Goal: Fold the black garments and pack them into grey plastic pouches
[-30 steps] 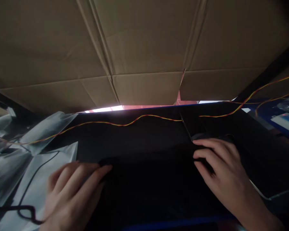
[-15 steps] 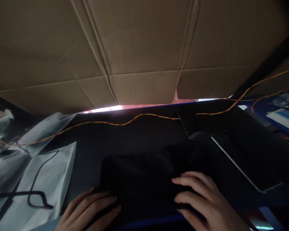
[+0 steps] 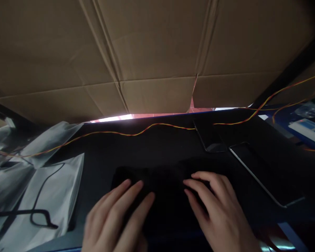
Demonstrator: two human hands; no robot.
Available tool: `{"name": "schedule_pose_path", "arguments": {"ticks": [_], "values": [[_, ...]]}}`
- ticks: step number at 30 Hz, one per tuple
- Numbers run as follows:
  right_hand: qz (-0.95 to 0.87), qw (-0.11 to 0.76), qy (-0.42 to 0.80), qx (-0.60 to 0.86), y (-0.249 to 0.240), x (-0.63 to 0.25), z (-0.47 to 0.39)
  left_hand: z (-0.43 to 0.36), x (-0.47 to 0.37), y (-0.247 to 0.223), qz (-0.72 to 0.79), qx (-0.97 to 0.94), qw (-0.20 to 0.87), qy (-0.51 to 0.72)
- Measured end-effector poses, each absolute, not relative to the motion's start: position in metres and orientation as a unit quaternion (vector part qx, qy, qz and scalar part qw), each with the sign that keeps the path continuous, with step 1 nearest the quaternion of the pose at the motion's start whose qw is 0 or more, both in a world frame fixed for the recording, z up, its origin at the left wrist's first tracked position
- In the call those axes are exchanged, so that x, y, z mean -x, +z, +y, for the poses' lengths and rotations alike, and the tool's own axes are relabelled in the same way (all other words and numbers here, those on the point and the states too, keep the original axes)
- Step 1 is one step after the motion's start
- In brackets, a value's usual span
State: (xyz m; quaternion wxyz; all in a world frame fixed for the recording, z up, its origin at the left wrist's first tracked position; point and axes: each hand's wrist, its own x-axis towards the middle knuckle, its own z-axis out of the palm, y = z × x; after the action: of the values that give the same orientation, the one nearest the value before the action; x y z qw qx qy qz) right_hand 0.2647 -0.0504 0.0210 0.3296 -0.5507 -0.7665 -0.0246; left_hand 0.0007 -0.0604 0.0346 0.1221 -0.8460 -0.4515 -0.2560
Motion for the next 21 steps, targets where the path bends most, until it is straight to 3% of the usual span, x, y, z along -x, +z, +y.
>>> {"name": "schedule_pose_path", "arguments": {"ticks": [4, 8, 15, 21], "values": [[-0.811, 0.332, -0.014, 0.482, 0.017, -0.247, -0.051, -0.048, -0.016, 0.019, -0.420, 0.883, 0.150, -0.143], [-0.796, 0.315, 0.042, 0.515, 0.002, -0.236, -0.044, -0.043, -0.005, 0.004, -0.423, 0.882, 0.180, -0.105], [-0.757, 0.348, 0.060, 0.549, 0.003, -0.236, -0.044, -0.038, 0.014, 0.021, -0.422, 0.888, 0.119, -0.134], [-0.679, 0.358, 0.005, 0.640, 0.012, -0.307, -0.056, -0.035, 0.042, 0.021, -0.469, 0.859, 0.043, -0.203]]}}
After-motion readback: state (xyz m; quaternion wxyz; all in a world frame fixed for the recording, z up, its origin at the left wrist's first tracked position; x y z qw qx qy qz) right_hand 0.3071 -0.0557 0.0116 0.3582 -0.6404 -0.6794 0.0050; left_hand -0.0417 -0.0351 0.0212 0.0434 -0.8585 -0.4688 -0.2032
